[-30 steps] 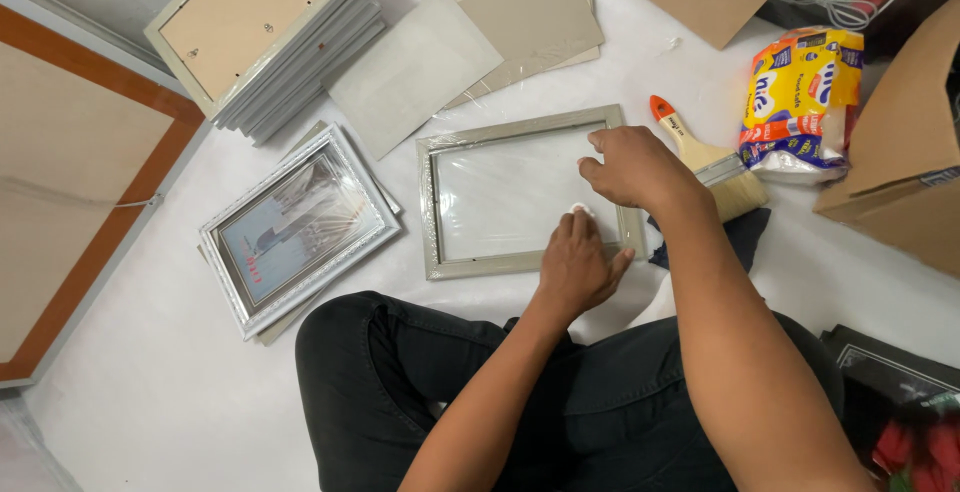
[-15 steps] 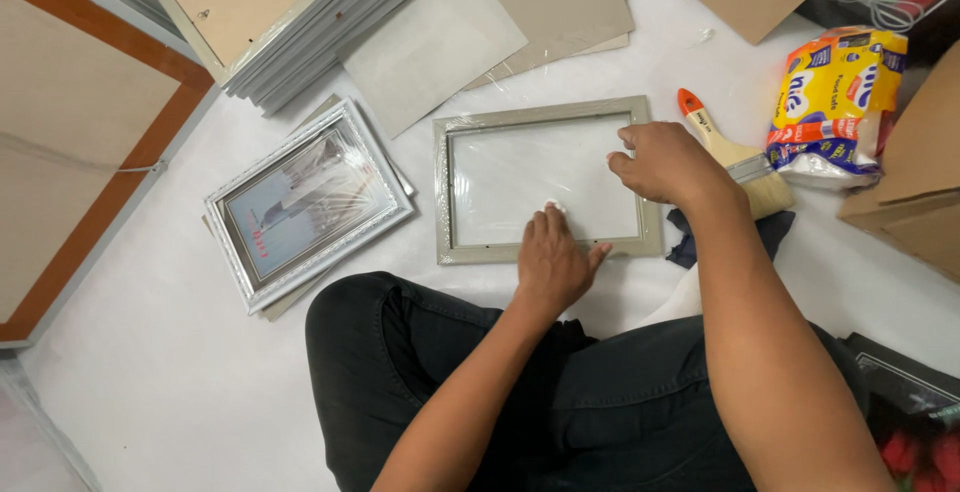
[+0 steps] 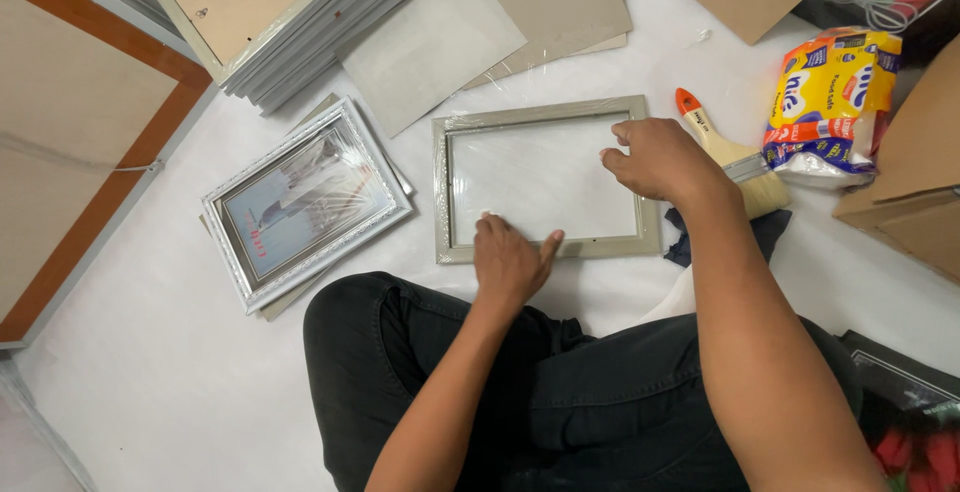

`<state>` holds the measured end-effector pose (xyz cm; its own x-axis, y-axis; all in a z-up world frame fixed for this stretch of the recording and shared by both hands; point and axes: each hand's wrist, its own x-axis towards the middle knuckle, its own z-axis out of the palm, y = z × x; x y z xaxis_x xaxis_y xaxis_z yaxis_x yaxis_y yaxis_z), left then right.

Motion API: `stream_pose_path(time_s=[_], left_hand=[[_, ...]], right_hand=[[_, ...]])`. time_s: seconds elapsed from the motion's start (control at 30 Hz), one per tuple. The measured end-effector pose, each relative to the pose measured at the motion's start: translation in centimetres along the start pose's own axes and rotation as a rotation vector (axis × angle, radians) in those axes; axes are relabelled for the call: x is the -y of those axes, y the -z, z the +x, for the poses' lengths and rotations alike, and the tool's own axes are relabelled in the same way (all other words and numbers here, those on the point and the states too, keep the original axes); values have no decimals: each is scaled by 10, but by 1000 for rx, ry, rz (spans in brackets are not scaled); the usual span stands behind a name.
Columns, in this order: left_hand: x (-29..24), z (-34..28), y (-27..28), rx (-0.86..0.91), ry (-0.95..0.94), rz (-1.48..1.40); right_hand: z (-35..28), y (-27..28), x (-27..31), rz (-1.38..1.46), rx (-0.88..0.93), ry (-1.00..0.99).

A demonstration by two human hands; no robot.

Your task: Cleaning the glass and interior of a picture frame using a brush and cloth

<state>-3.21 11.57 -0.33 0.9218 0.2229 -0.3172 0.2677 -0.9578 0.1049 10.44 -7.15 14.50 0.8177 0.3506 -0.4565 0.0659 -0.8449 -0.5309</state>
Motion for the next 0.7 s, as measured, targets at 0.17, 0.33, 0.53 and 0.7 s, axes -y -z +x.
stream_pose_path(time_s=[0.17,0.33,0.53,0.7], left_hand=[[-68,-15,8,8,-218,-42],[-115,-15,-6,-19,-347,-128],[-117,-17,-10,8,-420,-66],[-90,-28,5,24,-319,-12]], right_hand=[[12,-3,-5,6,1,33],[10,-2,-8,28,11,17],[15,-4,-13,-4,28,6],[19,-9,-18,7,7,-2]])
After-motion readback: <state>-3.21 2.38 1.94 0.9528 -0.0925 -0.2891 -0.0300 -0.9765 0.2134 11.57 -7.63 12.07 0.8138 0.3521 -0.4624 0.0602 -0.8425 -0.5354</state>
